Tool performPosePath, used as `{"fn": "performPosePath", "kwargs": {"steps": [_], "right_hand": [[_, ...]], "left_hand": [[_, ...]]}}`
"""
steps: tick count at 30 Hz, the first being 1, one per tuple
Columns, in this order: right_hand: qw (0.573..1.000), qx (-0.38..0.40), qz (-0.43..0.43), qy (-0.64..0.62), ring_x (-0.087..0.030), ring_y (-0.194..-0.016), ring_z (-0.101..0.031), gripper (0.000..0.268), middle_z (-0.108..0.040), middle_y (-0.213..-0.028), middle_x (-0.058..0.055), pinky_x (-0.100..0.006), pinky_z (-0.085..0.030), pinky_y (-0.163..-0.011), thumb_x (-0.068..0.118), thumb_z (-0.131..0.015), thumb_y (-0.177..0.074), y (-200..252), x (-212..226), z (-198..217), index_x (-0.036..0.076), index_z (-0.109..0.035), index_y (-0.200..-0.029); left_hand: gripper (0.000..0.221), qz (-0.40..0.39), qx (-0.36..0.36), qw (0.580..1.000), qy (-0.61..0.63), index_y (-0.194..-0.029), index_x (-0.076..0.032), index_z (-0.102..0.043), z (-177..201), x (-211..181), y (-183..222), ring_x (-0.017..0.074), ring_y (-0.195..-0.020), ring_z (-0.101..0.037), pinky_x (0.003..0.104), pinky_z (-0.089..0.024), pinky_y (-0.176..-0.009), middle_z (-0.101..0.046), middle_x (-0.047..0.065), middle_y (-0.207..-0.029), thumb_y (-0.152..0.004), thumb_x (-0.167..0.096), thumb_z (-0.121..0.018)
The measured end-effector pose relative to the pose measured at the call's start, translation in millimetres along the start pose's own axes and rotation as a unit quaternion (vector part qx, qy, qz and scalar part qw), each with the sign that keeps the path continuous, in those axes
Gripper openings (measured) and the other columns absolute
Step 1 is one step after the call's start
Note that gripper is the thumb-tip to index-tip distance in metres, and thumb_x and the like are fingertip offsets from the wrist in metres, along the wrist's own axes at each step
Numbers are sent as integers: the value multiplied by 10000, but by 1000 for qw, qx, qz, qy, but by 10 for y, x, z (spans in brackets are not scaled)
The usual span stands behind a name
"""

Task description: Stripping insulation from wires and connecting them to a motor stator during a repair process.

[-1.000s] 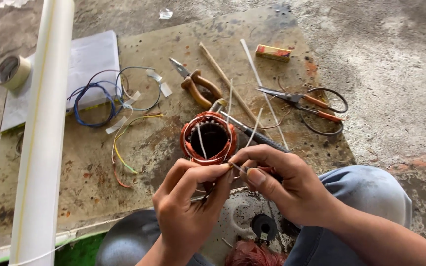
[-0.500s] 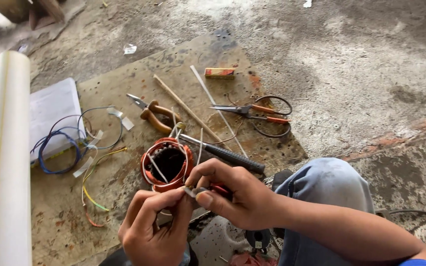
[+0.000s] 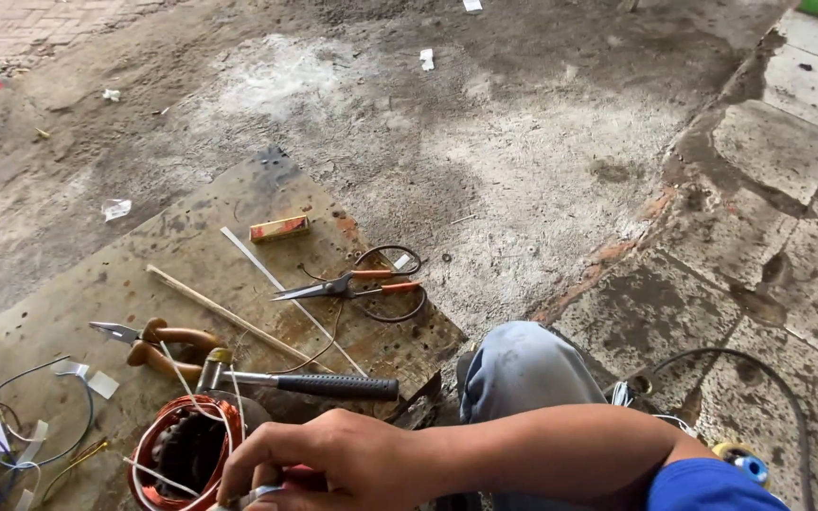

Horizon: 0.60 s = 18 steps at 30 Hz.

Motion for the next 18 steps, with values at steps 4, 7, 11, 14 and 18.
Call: {"fn": "performPosePath", "kwargs": {"steps": [4,7,11,14,18], "right_hand": [[1000,-6,4,17,-132,-865,-642,312,-673,-1014,-38,-296,-528,-788,349,-524,-1081,3,83,0,153,-560,-1320],[998,16,50,-19,-120,-722,-533,262,-606,-921,-37,-283,-439,-656,281,-498,-1103,-78,93,-60,105,-513,-1297],[998,-35,6,42,-68,-614,-462,269,-600,-835,16,-243,-410,-562,314,-551,-1036,-116,33,-26,109,-604,-1200],[995,-59,-8,84,-62,-557,-443,267,-626,-803,29,-242,-389,-515,331,-574,-1008,-88,-12,-17,127,-639,-1168],[993,-88,-29,77,-80,-682,-595,286,-698,-825,26,-247,-492,-600,281,-571,-998,-71,-33,-7,90,-696,-1170]], "left_hand": [[259,14,-31,999,-36,-893,-200,-713,225,64,104,64,-622,-519,206,-433,-703,-572,-17,-751,-749,-111,-909],[275,33,-88,989,-110,-880,-211,-716,598,-32,46,60,-610,-511,204,-432,-697,-570,-26,-733,-725,-120,-924],[119,22,-57,997,-43,-850,-183,-761,684,-371,-267,55,-617,-657,177,-536,-589,-697,-20,-764,-783,-129,-844],[110,7,-31,999,7,-887,-139,-751,712,-365,-279,80,-672,-689,193,-583,-650,-706,10,-812,-818,-100,-827],[99,-15,-6,999,29,-955,-129,-743,769,-387,-314,115,-746,-714,230,-610,-702,-697,29,-855,-875,-118,-799]]}}
Point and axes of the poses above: each hand's wrist, its own y-axis away from the middle knuckle, its own z-axis out of the back of the hand, x = y × z, the point moved 5 cm from there along -y, towards the middle knuckle
